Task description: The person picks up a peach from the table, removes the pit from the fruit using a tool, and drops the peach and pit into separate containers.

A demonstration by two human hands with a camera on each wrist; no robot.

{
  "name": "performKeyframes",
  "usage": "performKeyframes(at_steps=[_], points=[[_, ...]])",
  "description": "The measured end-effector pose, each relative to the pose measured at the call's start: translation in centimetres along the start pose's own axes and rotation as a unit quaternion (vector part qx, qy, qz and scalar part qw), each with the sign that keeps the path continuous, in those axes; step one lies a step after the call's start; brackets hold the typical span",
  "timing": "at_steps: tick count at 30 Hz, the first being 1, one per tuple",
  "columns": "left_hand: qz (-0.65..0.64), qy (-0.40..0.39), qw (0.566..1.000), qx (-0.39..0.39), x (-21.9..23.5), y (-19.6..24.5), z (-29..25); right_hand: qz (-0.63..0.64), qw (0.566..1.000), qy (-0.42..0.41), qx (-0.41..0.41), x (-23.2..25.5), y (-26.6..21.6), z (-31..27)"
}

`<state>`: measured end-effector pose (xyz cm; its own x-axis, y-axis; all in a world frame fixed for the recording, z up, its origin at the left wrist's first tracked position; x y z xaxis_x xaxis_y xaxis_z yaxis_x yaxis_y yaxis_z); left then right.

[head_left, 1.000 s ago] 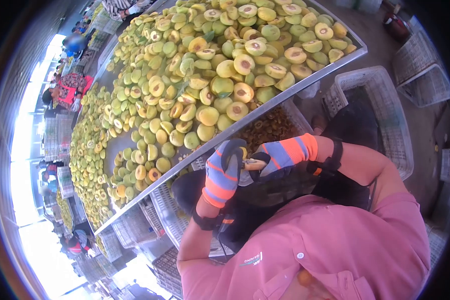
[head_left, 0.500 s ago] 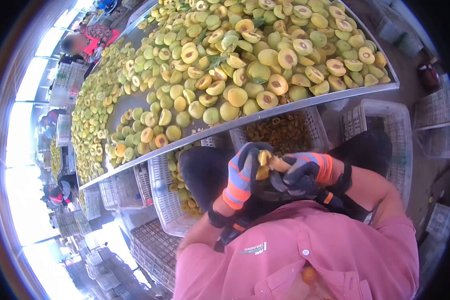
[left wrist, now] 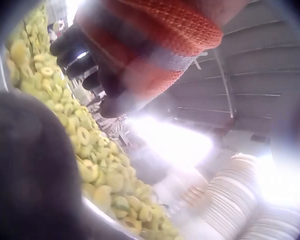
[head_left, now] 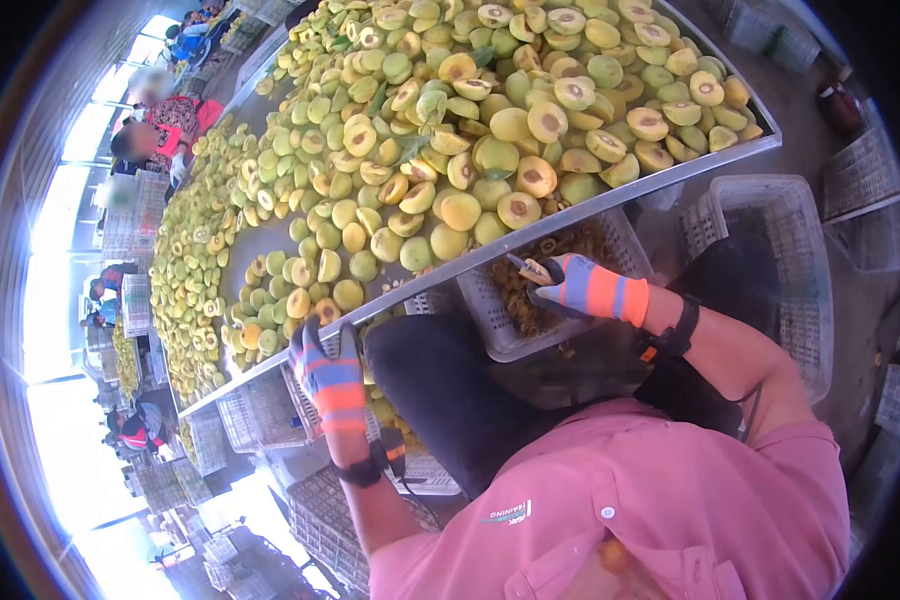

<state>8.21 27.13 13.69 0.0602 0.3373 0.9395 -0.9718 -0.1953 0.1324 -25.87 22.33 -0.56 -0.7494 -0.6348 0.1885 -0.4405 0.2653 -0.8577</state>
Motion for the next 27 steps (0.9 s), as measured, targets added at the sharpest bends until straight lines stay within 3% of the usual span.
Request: performKeyframes(at_steps=[2, 5, 7, 8, 10, 11, 15, 17, 18, 19, 20, 22, 24, 26, 27], points=[[-0.169, -0.085, 0.982, 0.016, -1.9, 3.4, 3.4, 0.019, 1.0, 0.004, 0.02, 0.3, -1.0, 0.0], [-0.042, -0.151, 0.981, -0.111, -6.8, 9.7, 8.8, 0.034, 0.997, 0.026, 0.067, 1.0, -1.3, 0.3], [0.036, -0.215, 0.965, -0.146, -10.8, 12.6, 10.9, 0.053, 0.991, 0.049, 0.113, 1.2, -1.7, 0.2], [0.076, -0.236, 0.954, -0.172, -12.2, 14.0, 11.2, 0.068, 0.992, 0.047, 0.096, 1.4, -1.7, -0.1], [0.046, -0.255, 0.95, -0.177, -12.0, 17.0, 10.9, 0.099, 0.992, 0.041, 0.063, 2.4, -3.2, -1.4], [0.033, -0.268, 0.947, -0.175, -12.2, 18.1, 10.3, 0.078, 0.987, 0.075, 0.121, 2.9, -3.1, -1.1], [0.072, -0.251, 0.951, -0.164, -14.9, 18.7, 8.4, 0.033, 0.977, 0.104, 0.183, 3.0, -2.9, -0.2], [0.008, -0.201, 0.964, -0.175, -15.0, 18.0, 8.5, 0.009, 0.954, 0.15, 0.258, 3.3, -3.7, -0.9], [-0.023, -0.176, 0.967, -0.181, -13.9, 18.1, 8.4, 0.02, 0.962, 0.143, 0.231, 3.3, -3.3, -0.7], [-0.153, -0.195, 0.955, -0.165, -13.2, 17.9, 8.3, 0.032, 0.969, 0.136, 0.205, 3.6, -3.0, -0.4], [-0.27, -0.219, 0.929, -0.127, -12.6, 17.5, 7.9, 0.046, 0.974, 0.13, 0.178, 3.8, -2.7, 0.0], [-0.49, -0.261, 0.831, -0.045, -10.7, 17.6, 6.1, 0.178, 0.976, 0.062, 0.107, 4.1, -2.5, -0.3], [-0.453, -0.163, 0.86, -0.169, -5.8, 20.0, 3.8, 0.32, 0.947, -0.013, 0.022, 3.7, -2.6, -1.1], [-0.359, -0.055, 0.878, -0.312, -2.7, 22.1, 1.4, 0.434, 0.892, -0.088, 0.091, 2.4, -3.3, -0.9], [-0.32, -0.056, 0.877, -0.354, -2.9, 22.8, 0.5, 0.46, 0.873, -0.122, 0.105, 2.2, -3.6, -1.0]])
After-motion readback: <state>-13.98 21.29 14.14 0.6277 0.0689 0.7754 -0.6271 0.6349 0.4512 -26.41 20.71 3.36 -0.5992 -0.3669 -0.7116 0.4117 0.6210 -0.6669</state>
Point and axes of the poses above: each hand's wrist, its own z-axis towards the middle knuckle, its own x-axis out of the back of the hand, y = z × x, the point moved 7 cm from there along z, towards the middle knuckle, and after that the axes turned 3 degrees about -y, right-handed, at the moved point
